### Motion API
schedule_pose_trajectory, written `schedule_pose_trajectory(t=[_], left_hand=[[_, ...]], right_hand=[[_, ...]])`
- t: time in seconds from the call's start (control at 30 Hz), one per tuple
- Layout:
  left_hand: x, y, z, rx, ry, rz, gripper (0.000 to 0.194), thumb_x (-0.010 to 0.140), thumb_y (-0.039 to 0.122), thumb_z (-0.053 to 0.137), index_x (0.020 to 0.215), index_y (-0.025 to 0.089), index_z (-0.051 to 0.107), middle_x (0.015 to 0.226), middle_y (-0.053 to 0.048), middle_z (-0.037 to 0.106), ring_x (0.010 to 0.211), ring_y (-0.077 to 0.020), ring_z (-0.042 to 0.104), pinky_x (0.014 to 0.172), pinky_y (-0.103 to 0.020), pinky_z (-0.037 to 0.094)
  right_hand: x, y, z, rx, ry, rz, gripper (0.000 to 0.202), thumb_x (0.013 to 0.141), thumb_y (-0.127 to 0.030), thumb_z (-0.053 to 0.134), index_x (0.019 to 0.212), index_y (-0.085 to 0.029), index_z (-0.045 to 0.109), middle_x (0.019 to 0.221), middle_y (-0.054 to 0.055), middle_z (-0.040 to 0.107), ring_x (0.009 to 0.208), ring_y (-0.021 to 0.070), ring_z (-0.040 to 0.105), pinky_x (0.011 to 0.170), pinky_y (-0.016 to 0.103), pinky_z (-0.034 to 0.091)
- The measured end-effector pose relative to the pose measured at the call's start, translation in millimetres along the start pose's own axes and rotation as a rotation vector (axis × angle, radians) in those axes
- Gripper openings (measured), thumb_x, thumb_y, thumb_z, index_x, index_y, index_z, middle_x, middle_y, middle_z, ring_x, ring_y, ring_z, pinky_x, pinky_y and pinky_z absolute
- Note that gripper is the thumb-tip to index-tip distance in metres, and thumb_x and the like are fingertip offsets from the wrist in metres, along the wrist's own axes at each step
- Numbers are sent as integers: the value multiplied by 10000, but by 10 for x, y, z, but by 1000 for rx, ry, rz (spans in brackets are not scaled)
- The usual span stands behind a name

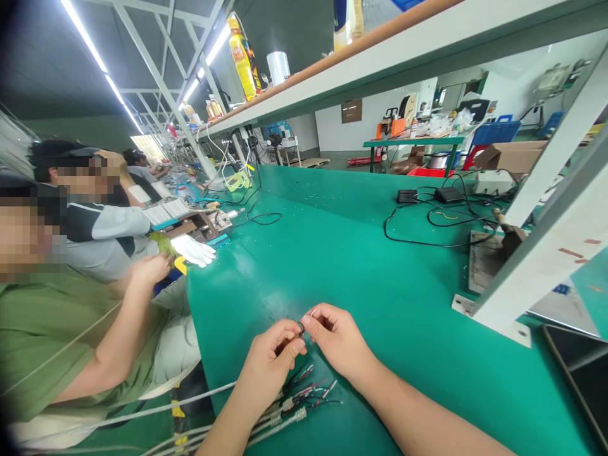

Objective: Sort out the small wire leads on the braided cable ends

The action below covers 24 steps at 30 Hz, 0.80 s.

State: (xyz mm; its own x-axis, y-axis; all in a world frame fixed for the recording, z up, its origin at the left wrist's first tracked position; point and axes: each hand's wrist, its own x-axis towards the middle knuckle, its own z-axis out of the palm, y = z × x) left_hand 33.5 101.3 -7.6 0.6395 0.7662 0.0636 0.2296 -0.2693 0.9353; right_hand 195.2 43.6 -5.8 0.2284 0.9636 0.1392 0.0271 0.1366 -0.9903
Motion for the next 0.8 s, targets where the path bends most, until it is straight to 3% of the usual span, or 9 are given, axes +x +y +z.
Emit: schedule_pose_trajectory(t=[0.13,0.33,0.47,0.57,0.67,0.8], left_hand=[[-18,40,-16,9,-40,28,80,918,223,537,918,214,617,769,13,684,588,-109,533,571,-215,389],[-78,146,-30,51,-79,138,171,952,208,490,833,202,613,751,16,648,638,-120,533,617,-229,366],[-97,198,-18,44,-88,175,158,960,219,489,874,193,618,742,8,656,654,-132,543,623,-233,363],[-95,217,-10,35,-135,132,228,991,302,447,871,185,600,640,30,578,578,-121,483,570,-231,333],[-79,225,-11,81,-149,112,330,1005,357,419,785,175,584,631,38,503,599,-115,433,579,-231,312],[-44,218,-17,98,-136,121,330,1006,365,419,814,169,602,682,34,513,646,-114,437,615,-229,309]], right_hand=[[-35,-14,20,-136,39,1,347,886,-466,631,679,-215,509,639,-39,483,604,134,412,582,270,348],[-88,-109,20,-283,-251,-65,533,992,-513,399,585,-200,539,552,-27,453,545,131,408,585,287,343],[-105,-137,27,-299,-272,-85,612,1017,-519,301,569,-206,576,518,-13,505,515,144,482,586,291,373],[-146,-144,60,-464,-155,-174,614,1032,-459,289,563,-215,602,579,23,598,590,170,562,654,307,381],[-181,-128,114,-712,91,-223,546,998,-438,399,519,-213,529,555,26,543,562,165,477,640,324,298],[-127,-95,146,-444,170,18,596,955,-542,423,462,-209,393,490,-9,397,501,135,353,558,317,214]])
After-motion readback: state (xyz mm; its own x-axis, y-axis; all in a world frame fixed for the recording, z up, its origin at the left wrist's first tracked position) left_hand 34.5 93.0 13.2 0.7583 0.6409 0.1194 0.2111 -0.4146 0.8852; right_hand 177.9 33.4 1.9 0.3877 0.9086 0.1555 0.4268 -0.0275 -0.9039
